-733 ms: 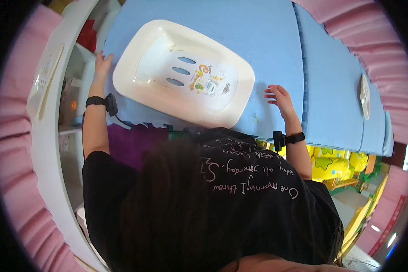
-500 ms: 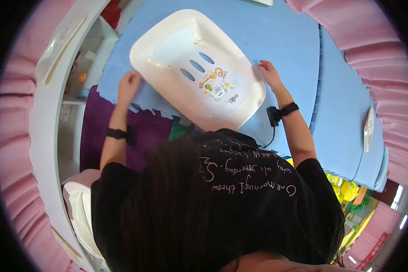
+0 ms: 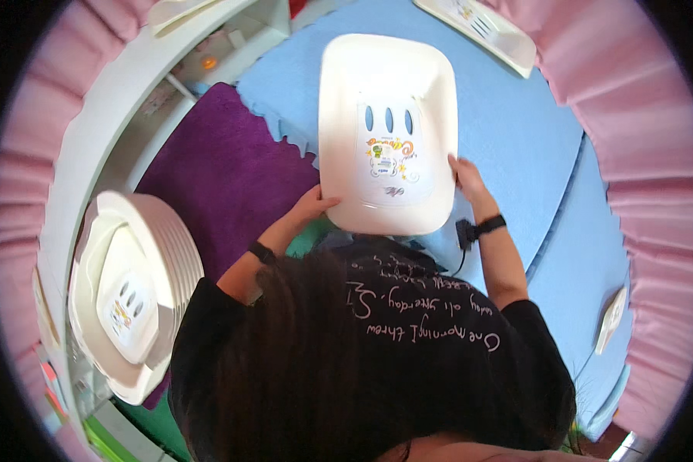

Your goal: The person stacks plastic baby bath basins and bath inserts on tables and shelves, then walks to a sink to handle a thermometer and faucet.

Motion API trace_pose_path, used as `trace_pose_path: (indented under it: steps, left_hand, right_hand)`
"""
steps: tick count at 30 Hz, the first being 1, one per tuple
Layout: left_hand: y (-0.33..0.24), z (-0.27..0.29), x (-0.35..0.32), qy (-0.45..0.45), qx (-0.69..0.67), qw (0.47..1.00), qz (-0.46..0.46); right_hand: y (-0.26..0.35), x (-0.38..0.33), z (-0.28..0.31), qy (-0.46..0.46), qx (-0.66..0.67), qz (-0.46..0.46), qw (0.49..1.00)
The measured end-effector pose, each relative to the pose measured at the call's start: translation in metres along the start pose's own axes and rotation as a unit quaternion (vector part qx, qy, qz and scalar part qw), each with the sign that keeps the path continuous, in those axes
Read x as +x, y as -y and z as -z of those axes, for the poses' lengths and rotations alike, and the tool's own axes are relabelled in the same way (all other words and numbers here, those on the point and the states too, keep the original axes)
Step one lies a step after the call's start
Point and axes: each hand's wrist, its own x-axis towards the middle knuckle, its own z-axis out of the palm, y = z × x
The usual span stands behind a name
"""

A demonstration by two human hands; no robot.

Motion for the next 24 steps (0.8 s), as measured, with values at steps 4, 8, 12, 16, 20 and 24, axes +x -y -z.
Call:
trace_pose_path:
  steps: [4,8,12,16,20,24]
  left_hand:
    - [0.016,-0.026,-0.041,-0.137,-0.331,0.933,-0.035]
    - [-0.012,-0.065,-0.080,-0.187,-0.315,0.918,-0.150]
    - [-0.047,-0.104,-0.108,-0.210,-0.251,0.924,-0.197]
    - [-0.074,-0.164,-0.128,-0.262,-0.263,0.898,-0.238]
    - [-0.097,-0.192,-0.157,-0.272,-0.249,0.893,-0.259]
    - [-0.119,-0.203,-0.212,-0.277,-0.152,0.907,-0.279]
  right_hand:
    - [-0.006,-0.048,-0.009,0.142,0.144,-0.002,0.979]
    - [-0.015,-0.085,0.004,0.195,0.187,0.011,0.963]
    - [-0.009,-0.112,0.027,0.279,0.181,0.048,0.942]
    - [-0.008,-0.115,0.042,0.317,0.164,0.062,0.932]
    - [0.005,-0.116,0.035,0.297,0.276,0.039,0.913]
    - [-0.004,-0.118,0.011,0.284,0.292,0.044,0.912]
